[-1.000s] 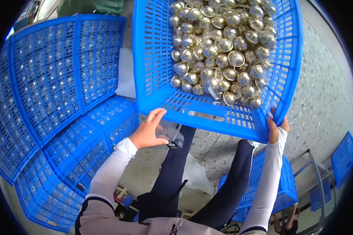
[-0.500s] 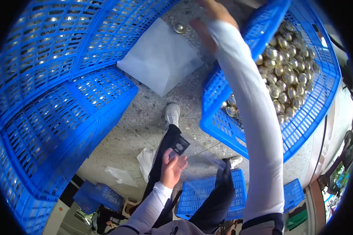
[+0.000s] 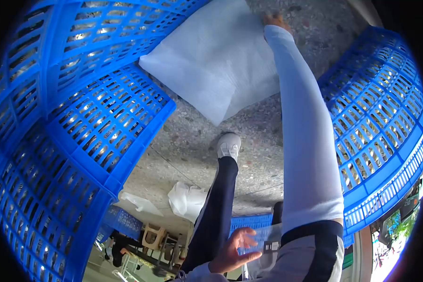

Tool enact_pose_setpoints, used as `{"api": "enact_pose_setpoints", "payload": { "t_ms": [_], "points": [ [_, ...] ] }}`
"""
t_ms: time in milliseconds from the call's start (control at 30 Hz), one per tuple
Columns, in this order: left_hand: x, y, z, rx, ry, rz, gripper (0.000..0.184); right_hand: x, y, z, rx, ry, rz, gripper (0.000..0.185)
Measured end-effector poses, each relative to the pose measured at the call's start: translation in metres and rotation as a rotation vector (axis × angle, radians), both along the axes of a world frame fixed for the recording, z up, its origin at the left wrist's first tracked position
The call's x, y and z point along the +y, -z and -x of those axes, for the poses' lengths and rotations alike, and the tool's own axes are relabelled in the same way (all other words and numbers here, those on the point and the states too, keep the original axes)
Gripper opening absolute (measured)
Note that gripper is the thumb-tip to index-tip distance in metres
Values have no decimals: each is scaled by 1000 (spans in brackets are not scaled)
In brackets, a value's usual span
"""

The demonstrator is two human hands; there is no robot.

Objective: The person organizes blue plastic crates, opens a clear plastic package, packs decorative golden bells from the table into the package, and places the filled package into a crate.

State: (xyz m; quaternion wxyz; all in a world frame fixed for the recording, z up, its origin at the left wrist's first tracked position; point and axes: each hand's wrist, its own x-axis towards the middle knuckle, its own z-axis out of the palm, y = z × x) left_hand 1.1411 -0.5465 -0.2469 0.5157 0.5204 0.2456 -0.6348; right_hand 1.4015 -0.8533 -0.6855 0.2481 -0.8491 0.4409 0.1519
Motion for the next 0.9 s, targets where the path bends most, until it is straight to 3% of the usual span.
{"api": "enact_pose_setpoints", "payload": {
  "t_ms": [33, 100, 167, 267, 367, 400, 467, 500, 567, 633, 733, 800, 900],
  "points": [
    [-1, 1, 3, 12, -10, -29, 66, 2, -7, 2, -22, 325, -67, 54],
    [-12, 1, 13, 104, -148, -67, 67, 16, -2, 28, -374, 810, -294, 50],
    [-13, 8, 37, -20, 208, 37, 65, 33, -18, 44, -453, 1058, -441, 48],
    [-20, 14, 65, 13, 219, 195, 68, 62, -88, 54, -328, 875, -629, 47],
    [-22, 26, 101, 279, 189, 239, 62, 78, -255, 69, -475, 171, -712, 52],
    [-22, 27, 108, 322, 154, 244, 60, 74, -304, 82, -609, 209, -903, 52],
    [-37, 20, 102, 381, 333, 155, 44, 48, -405, 142, -870, 194, -933, 52],
    [-48, 11, 96, 450, 421, 94, 37, 31, -440, 177, -836, 237, -1019, 53],
    [-48, 11, 113, 485, 299, 5, 29, -15, -494, 259, -944, 191, -837, 54],
    [-60, 4, 144, 447, 195, -64, 26, -53, -511, 340, -889, 248, -601, 55],
    [-114, -39, 199, 334, 175, -97, 27, -112, -548, 476, -491, 248, -365, 55],
    [-156, -64, 241, 329, 238, -26, 27, -129, -563, 578, -668, 435, -467, 55],
    [-226, -95, 314, 275, 320, 44, 20, -164, -587, 743, -709, 776, -575, 53]
  ]
}}
